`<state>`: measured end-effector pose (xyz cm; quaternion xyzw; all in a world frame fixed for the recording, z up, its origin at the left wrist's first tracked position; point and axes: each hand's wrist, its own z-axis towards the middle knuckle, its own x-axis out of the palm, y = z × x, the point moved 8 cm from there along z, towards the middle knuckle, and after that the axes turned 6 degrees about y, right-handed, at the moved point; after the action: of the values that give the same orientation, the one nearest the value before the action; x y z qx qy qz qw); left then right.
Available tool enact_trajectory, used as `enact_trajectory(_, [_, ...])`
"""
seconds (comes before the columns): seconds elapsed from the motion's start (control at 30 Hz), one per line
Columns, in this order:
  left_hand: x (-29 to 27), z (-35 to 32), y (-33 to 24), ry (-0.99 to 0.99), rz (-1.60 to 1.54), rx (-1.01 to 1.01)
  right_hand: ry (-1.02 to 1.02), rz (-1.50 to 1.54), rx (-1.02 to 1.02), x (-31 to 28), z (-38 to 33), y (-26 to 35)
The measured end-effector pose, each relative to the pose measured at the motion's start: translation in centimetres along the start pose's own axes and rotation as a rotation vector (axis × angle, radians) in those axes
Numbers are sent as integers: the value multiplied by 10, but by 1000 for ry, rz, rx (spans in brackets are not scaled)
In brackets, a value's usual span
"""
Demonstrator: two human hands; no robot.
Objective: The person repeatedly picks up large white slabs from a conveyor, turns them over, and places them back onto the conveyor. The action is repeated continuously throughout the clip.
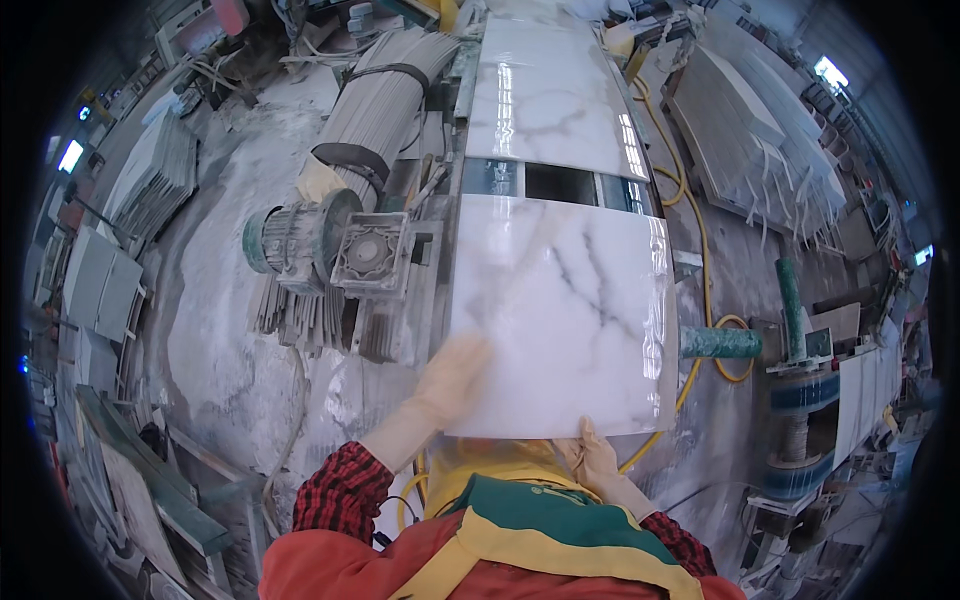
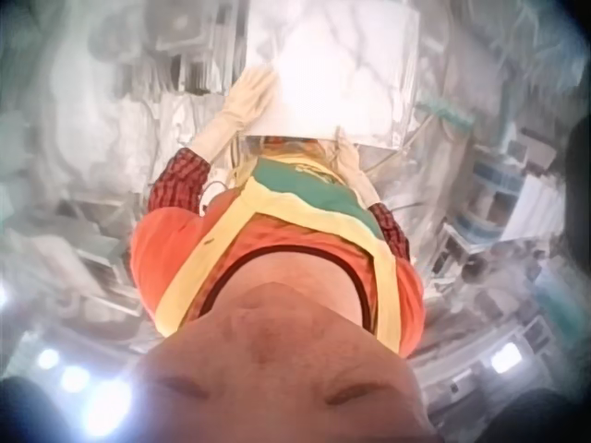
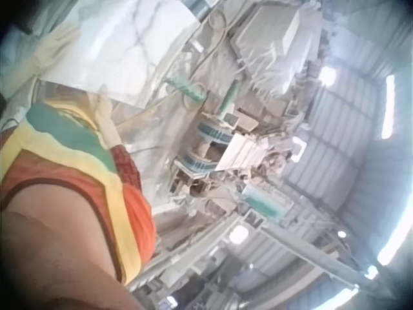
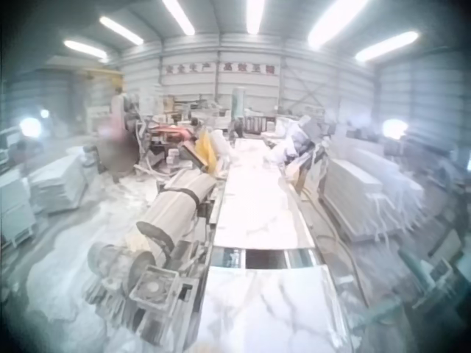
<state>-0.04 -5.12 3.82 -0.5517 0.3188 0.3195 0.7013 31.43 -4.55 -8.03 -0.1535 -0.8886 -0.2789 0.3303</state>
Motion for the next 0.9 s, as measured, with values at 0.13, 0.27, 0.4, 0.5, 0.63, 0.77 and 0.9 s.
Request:
enact_trajectory(0.13, [-10, 36, 16, -67, 72, 3, -67, -107, 12, -4, -3, 0])
enact_trajectory(0.27, [-16, 77, 37, -83, 134, -26, -90, -185, -57, 5, -6, 2])
enact_trajectory(0.4, [-21, 116, 69, -171, 153, 0, -198, -352, -93, 12, -11, 5])
enact_trajectory(0.5, [-28, 146, 89, -233, 209, 15, -216, -387, -130, -7, -5, 1])
enact_trajectory(0.63, [-38, 186, 113, -295, 267, 46, -193, -323, -54, -30, 5, -13])
enact_trajectory(0.77, [-46, 226, 138, -348, 393, 45, -94, -226, -110, -32, 5, -22])
enact_trajectory(0.9, [-55, 267, 161, -317, 433, 103, -135, -242, -34, -20, -5, -22])
